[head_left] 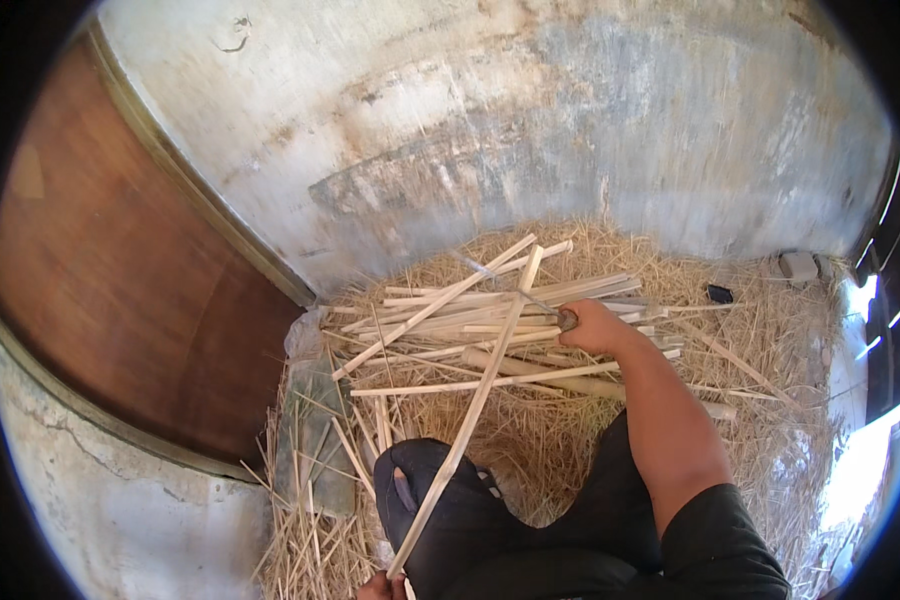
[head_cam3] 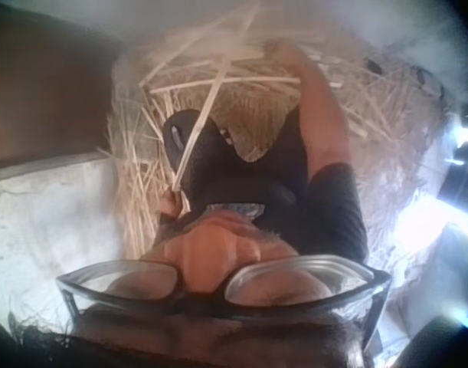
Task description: The person sits on a straw-covered floor and uses a machete to split long bamboo sticks into thinner strips. They hold the bamboo with one hand and repeatedly strike it with the machete, separating the material into smaller pieces.
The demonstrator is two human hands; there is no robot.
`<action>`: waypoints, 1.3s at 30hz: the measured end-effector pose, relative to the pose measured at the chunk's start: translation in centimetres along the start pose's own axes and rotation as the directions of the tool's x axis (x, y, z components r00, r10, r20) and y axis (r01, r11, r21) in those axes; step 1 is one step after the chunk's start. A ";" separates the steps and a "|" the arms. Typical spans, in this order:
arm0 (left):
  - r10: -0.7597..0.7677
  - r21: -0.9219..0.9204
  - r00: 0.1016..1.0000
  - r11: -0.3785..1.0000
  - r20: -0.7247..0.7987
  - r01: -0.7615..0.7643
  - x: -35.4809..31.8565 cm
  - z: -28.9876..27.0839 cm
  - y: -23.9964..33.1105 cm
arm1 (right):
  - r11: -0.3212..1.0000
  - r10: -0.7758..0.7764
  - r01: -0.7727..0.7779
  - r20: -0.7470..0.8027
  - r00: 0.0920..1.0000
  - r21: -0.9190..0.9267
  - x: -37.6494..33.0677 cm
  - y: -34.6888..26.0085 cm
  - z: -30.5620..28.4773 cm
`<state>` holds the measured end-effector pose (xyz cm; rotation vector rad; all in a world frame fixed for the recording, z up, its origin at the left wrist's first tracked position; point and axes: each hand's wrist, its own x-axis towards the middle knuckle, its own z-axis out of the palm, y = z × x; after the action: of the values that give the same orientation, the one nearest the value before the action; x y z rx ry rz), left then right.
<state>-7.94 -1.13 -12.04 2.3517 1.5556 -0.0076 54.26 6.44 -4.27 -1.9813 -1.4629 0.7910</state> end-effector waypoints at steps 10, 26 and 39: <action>0.010 0.016 0.999 1.000 -0.037 -0.009 -0.7 0.5 0.0 | 0.986 0.109 -0.088 -0.145 0.983 0.144 -1.3 -0.3 -0.5; 0.018 -0.452 0.984 0.890 0.179 0.065 1.2 -2.4 0.3 | 0.965 -0.210 0.194 -0.079 0.975 -0.175 0.6 -0.6 2.9; -0.036 -0.203 0.996 0.978 0.081 0.052 2.0 -4.2 4.2 | 0.960 -0.216 0.214 0.005 0.976 -0.179 0.0 -3.0 3.4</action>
<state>-4.06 0.30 -7.27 2.1328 1.4957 0.0499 49.90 7.52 -4.40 -1.9067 -1.7586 0.5672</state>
